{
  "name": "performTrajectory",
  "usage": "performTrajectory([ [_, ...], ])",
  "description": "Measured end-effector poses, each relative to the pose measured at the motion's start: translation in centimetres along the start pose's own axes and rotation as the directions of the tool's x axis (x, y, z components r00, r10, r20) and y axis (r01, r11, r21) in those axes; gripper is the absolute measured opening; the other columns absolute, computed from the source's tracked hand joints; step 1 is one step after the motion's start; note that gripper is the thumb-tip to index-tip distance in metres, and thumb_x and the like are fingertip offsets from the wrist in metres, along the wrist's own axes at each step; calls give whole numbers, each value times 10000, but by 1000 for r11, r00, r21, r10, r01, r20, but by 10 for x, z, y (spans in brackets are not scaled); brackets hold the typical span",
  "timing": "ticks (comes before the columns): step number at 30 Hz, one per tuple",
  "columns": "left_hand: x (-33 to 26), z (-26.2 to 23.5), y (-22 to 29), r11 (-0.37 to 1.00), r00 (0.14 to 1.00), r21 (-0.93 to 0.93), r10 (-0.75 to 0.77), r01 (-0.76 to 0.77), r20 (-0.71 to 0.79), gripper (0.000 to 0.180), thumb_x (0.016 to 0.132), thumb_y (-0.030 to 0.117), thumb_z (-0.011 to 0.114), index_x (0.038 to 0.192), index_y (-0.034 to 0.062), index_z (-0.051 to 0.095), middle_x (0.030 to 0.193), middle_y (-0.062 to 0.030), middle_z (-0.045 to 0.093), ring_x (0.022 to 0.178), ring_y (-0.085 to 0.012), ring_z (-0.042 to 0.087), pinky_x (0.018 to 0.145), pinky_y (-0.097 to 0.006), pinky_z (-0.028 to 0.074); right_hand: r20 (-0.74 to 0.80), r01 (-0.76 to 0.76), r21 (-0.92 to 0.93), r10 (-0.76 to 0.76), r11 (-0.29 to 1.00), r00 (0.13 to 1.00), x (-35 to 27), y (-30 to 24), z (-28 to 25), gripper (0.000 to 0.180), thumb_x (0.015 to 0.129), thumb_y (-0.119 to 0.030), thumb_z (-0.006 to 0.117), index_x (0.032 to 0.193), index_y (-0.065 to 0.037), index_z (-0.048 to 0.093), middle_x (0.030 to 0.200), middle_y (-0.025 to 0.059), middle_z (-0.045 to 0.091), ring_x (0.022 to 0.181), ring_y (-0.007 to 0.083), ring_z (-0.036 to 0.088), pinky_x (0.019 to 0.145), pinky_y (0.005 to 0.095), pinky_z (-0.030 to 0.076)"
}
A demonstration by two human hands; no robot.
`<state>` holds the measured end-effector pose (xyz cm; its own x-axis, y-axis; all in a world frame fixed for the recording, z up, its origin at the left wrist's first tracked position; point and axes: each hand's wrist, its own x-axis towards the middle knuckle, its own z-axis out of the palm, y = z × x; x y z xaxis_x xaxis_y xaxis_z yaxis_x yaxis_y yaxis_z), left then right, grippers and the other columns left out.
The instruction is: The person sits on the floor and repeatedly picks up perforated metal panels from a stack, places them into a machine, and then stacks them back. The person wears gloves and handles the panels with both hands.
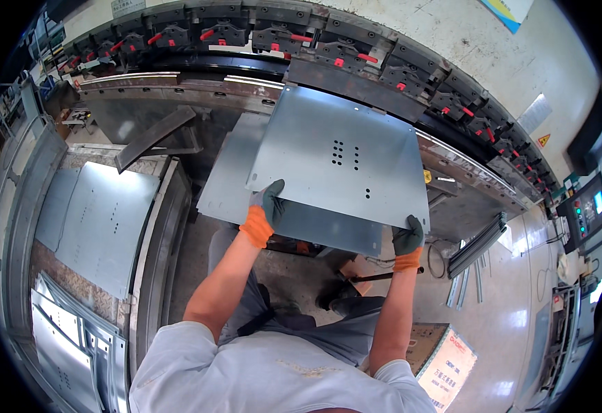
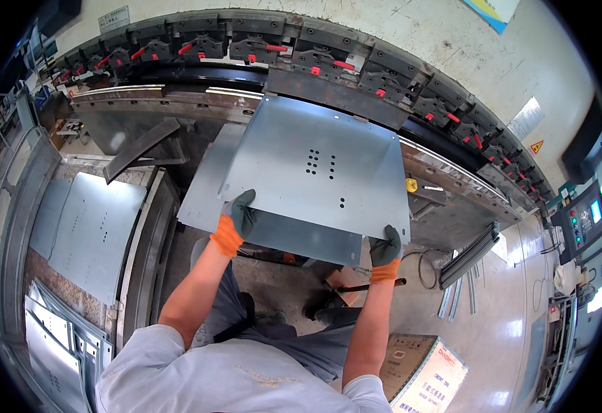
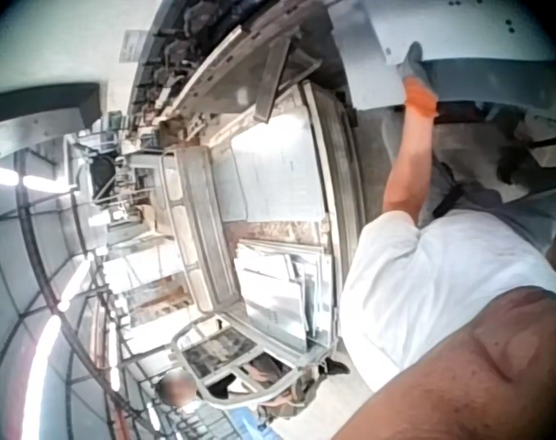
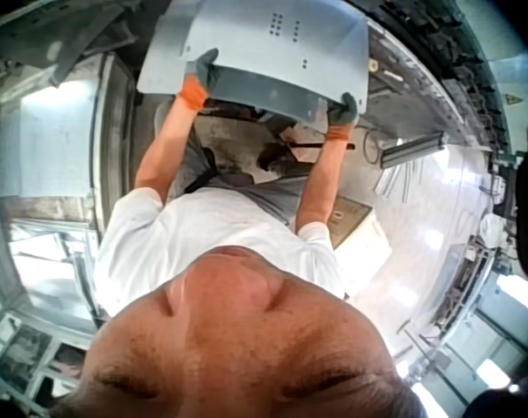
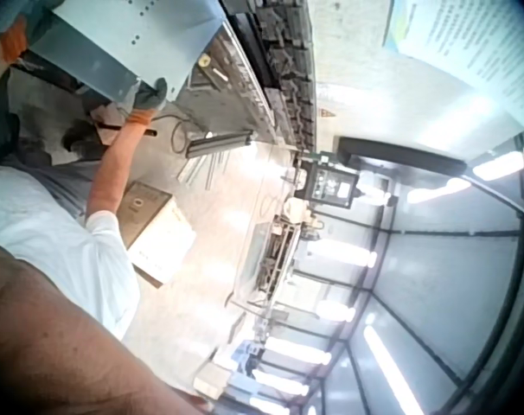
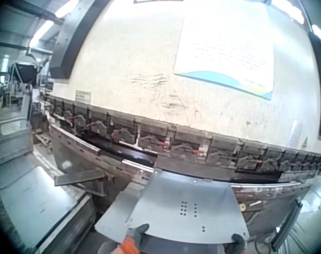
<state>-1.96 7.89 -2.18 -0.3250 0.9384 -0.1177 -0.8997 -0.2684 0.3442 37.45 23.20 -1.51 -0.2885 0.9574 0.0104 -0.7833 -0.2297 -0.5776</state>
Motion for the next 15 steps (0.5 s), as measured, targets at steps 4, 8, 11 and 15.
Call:
performTrajectory([
  [4, 3, -6, 1, 999, 999, 49, 4, -2, -44, 330, 995, 68, 545, 1287, -85, 539, 1252, -193, 643, 1109, -307, 679, 928, -401, 620, 2, -5, -14, 5, 1000, 1000, -2, 0, 7, 479, 925, -4, 556, 1399, -40, 501, 1396, 149, 582, 1271, 329, 588, 1026, 536, 542],
  [8, 0, 1, 2, 1000, 999, 25, 17, -16, -28, 316, 997, 67, 545, 1268, -96, 548, 1233, -212, 646, 1083, -324, 686, 917, -409, 625, -29, 13, -8, -14, 1000, 999, 1, 0, 3, 484, 922, 1, 555, 1401, -40, 499, 1403, 148, 573, 1275, 331, 585, 1025, 529, 543],
  [11, -7, 14, 3, 998, 997, 51, 28, -25, -66, 313, 999, 72, 549, 1262, -96, 557, 1222, -214, 651, 1067, -326, 693, 909, -409, 629, -22, 13, -7, -13, 1000, 1000, 2, 0, 1, 483, 919, 0, 558, 1397, -37, 501, 1393, 149, 577, 1265, 330, 591, 1011, 522, 553],
  [15, -1, 19, 5, 983, 994, 166, 87, -76, -61, 318, 998, 107, 575, 1269, -59, 572, 1211, -186, 662, 1058, -294, 700, 897, -398, 633, -11, 30, 19, -29, 999, 1000, 9, -13, 7, 433, 914, 7, 558, 1345, -37, 534, 1321, 157, 621, 1202, 329, 631, 956, 523, 584],
])
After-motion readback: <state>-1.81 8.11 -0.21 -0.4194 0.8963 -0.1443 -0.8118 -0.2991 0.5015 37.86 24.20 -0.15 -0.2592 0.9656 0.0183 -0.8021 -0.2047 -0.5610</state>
